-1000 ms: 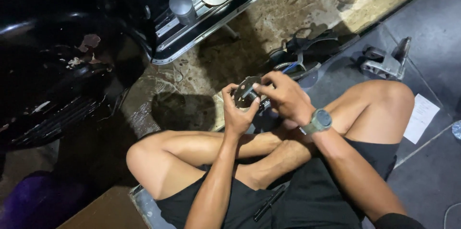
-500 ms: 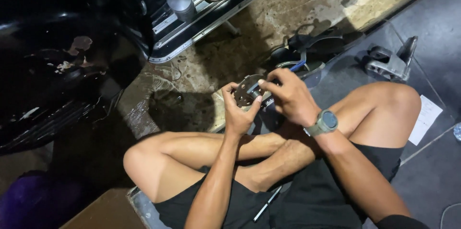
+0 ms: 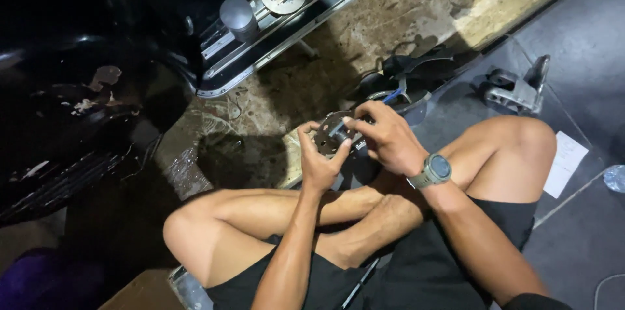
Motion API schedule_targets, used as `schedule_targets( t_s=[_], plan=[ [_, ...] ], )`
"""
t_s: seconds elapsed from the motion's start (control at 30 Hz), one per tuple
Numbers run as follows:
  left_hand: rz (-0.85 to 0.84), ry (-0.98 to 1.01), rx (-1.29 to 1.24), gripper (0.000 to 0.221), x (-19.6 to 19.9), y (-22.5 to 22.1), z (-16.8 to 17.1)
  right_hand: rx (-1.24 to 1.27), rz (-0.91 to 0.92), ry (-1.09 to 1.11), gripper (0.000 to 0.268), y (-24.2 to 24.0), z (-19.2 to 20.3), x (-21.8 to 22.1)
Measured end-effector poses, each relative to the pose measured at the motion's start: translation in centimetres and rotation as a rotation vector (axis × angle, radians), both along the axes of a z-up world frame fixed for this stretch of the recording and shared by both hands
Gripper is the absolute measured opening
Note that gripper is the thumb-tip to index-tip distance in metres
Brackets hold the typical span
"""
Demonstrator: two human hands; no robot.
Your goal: Inspecting a circular metal motorcycle component using a small hand tool while sitting on the floor next to a scooter.
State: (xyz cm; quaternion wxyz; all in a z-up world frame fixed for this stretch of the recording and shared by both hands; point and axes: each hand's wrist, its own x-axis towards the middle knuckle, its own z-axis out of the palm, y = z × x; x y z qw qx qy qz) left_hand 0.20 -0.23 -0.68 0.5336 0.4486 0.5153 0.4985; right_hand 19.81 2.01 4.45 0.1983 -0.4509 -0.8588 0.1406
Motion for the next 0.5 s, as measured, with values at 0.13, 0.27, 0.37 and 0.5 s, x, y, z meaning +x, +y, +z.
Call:
schedule_targets(
  t_s=[0.13, 0.27, 0.37, 0.5],
  plan=[
    [-0.033, -0.028, 0.030, 0.066, -0.3, 0.1, -1.3, -0.015, -0.090, -0.028, 0.059, -0.4, 1.6, -0.8],
    [-0.055, -0.030, -0.010, 0.067, -0.4, 0.1, -1.7, 0.020, 0.020, 0.053, 0.054, -0.5, 1.0, -0.1],
    [-0.058, -0.014, 0.002, 0.068, 0.0, 0.3, -1.6, 0.041, 0.025, 0.152, 0.080, -0.7, 0.0, 0.5],
    [-0.097, -0.005, 0.009, 0.072, 0.2, 0.0, -0.5, 0.066, 0.005, 0.146, 0.085, -1.6, -0.3, -0.5]
  ],
)
